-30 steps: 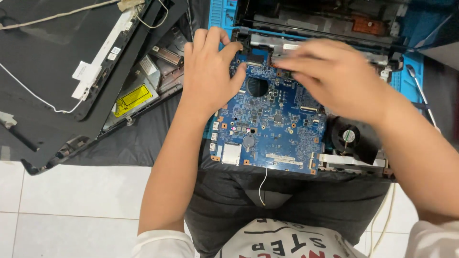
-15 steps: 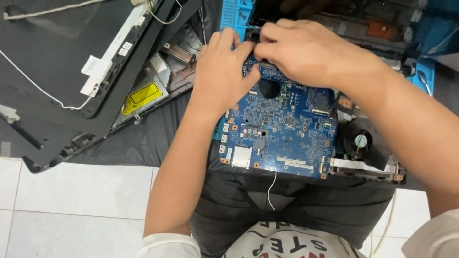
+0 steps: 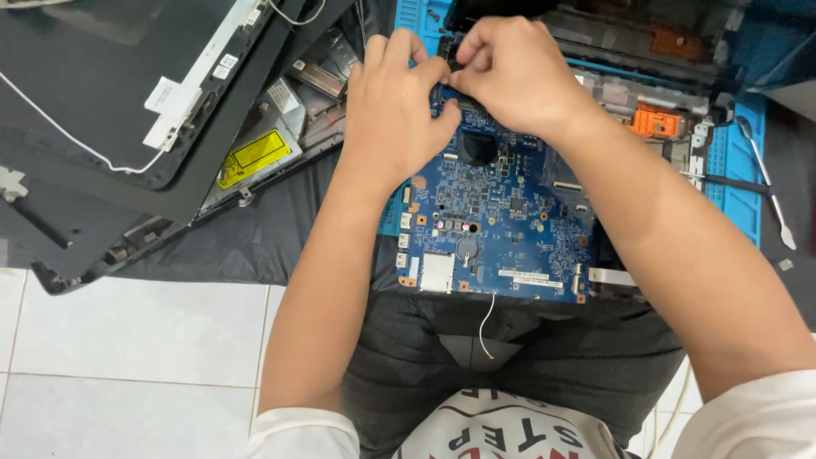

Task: The person works on a disassembled laptop resting on their lap. They lift the motherboard out of the chassis, disconnect a small board and cable connectors by hand, unscrew components with a screwdriver, and detach the cooling fan and heatsink assembly from the motherboard.

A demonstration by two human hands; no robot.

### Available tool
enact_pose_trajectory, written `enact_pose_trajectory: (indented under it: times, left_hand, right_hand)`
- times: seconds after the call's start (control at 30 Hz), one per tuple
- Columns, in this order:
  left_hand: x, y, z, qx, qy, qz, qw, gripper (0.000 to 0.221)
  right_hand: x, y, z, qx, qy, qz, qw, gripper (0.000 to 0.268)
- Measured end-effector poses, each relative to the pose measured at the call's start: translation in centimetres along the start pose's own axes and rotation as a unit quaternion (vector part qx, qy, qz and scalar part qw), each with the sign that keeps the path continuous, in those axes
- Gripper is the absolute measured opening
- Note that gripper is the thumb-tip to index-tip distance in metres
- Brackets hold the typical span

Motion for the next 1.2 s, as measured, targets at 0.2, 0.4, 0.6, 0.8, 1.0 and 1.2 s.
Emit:
enact_pose_trajectory:
  times: [0.2,0.4,0.6,0.8,1.0,1.2]
  left_hand:
    - [0.3,0.1,0.4,0.017,-0.024,-0.026,0.999,0.012]
    - [0.3,0.0,0.3,-0.006,-0.021,-0.026,0.999,0.005]
    - [0.6,-0.3,0.7,-0.020,0.013,-0.037,0.999,0.003]
    - [0.7,-0.3,1.0,-0.013,-0.002,-0.040,0.999,0.005]
    - [1.1,-0.4,1.0,-0.004,-0.013,-0.041,0.999,0.009]
    - [1.1,-0.4,1.2,0.002,-0.019,-0.047,0.999,0.009]
  right_hand:
    - [-2.9,0.2,1.9,-0.055,0.246,0.055,0.966,0.012]
    - [-3.3,0.0,2.1,-0.110,0.312,0.077,0.941,0.013]
    - [-2.7,-0.9,1.2,-0.081,0.281,0.043,0.955,0.021]
    - [-2.4,-0.8,1.3,-0.025,0.320,0.069,0.945,0.031]
    - [-3.0,-0.8,1.9,-0.063,0.306,0.056,0.948,0.030]
    - [-3.8,-1.0,1.7,-0.104,0.261,0.016,0.959,0.029]
Point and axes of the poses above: each hand's wrist, its own y-axis towards the middle knuckle, its own z-axis out of the palm, x = y × z, the point moved 4 cm from there along y, towards the middle knuckle, and after that the axes turned 3 degrees about -x, right-handed, at the moved point
